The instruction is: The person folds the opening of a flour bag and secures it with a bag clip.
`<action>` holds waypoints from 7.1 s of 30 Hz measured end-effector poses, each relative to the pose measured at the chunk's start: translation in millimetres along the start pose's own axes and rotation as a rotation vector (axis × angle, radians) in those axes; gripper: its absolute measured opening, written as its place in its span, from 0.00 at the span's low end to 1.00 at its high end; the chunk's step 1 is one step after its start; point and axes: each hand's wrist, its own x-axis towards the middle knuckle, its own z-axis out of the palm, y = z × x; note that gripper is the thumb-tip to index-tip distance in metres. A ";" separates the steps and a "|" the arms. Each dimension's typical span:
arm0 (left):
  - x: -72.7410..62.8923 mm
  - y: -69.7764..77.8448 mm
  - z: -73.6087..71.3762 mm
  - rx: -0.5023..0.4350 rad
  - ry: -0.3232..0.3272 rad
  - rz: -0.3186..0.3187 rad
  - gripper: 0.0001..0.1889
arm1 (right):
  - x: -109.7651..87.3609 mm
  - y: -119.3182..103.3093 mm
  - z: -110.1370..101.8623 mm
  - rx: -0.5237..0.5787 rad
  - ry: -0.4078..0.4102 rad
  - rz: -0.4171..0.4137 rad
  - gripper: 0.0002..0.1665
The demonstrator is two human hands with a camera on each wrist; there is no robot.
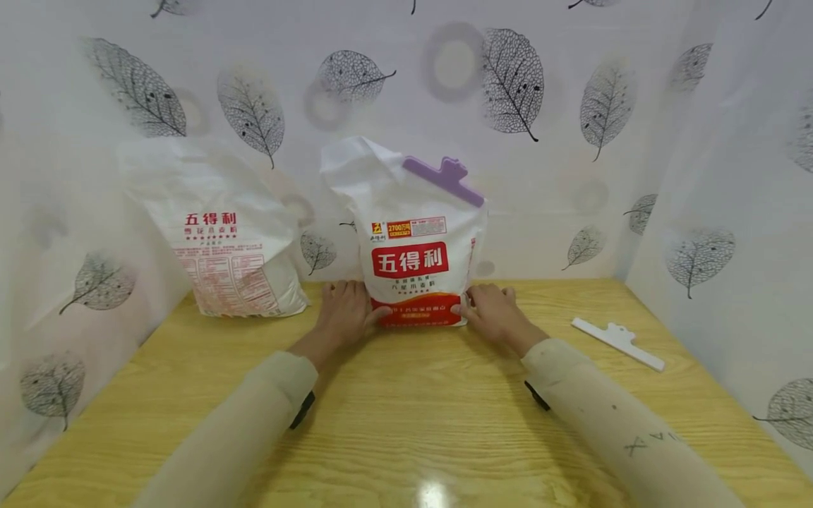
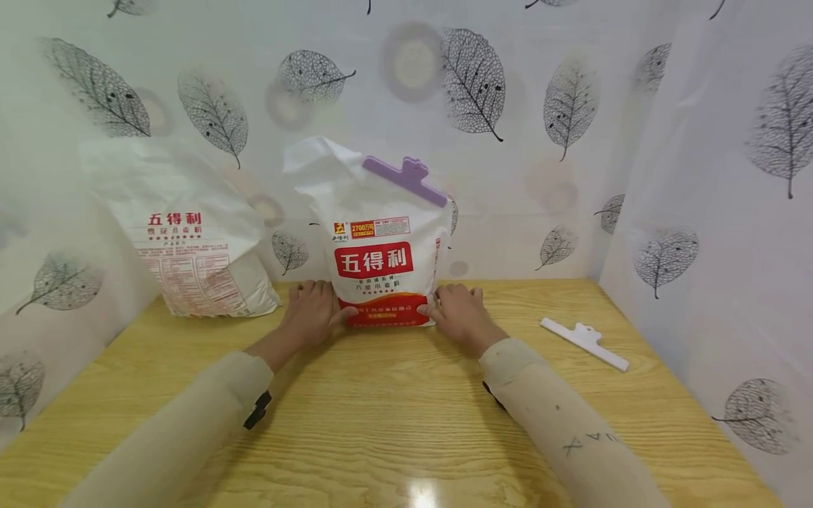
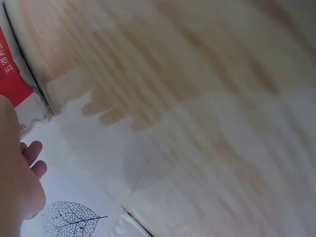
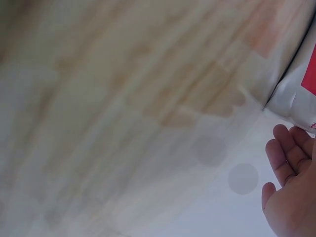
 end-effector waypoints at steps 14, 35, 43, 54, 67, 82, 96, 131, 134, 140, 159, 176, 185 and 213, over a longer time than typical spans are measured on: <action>9.3 4.1 0.2 -0.003 -0.004 -0.060 0.45 | 2.2 -4.2 -2.5 -0.012 -0.019 0.031 0.27; 13.0 8.2 4.8 0.010 -0.033 -0.115 0.41 | 9.5 -11.4 0.6 -0.123 -0.013 0.135 0.34; 14.4 8.1 4.8 0.003 -0.029 -0.128 0.38 | 16.0 -18.1 -0.6 -0.234 0.036 0.146 0.32; 18.9 11.5 4.8 0.003 -0.069 -0.159 0.36 | 23.5 -18.3 2.8 -0.261 0.042 0.174 0.34; 10.4 10.7 6.3 -0.035 -0.096 -0.145 0.37 | 14.3 -22.4 6.5 -0.149 -0.001 0.164 0.33; -18.5 4.9 3.4 -0.045 -0.040 -0.063 0.37 | -1.8 -40.3 11.1 -0.106 0.034 0.100 0.31; -35.5 0.0 6.6 0.058 -0.036 0.001 0.36 | -5.8 -49.1 17.0 -0.136 -0.013 0.061 0.32; -58.5 -37.2 -5.8 0.087 -0.075 -0.042 0.35 | -1.7 -78.2 16.7 -0.125 -0.076 0.036 0.32; -60.0 -40.0 -6.3 0.082 -0.080 -0.045 0.36 | -2.3 -80.9 17.0 -0.126 -0.079 0.035 0.32; -62.0 -48.9 -4.9 0.099 -0.084 -0.048 0.37 | -2.0 -83.2 19.5 -0.144 -0.064 0.010 0.33; -75.0 -74.1 -12.2 0.097 -0.070 -0.076 0.37 | 1.8 -93.3 22.5 -0.176 -0.008 -0.036 0.14; -93.5 -109.7 -15.1 0.066 -0.051 -0.119 0.35 | 3.8 -92.9 23.3 -0.102 -0.011 -0.122 0.13; -104.3 -127.1 -20.2 0.057 -0.064 -0.150 0.38 | 4.3 -97.5 22.6 -0.049 -0.008 -0.107 0.14; -125.5 -181.8 -25.5 0.062 -0.058 -0.323 0.49 | 11.3 -133.8 35.0 -0.098 -0.068 -0.180 0.33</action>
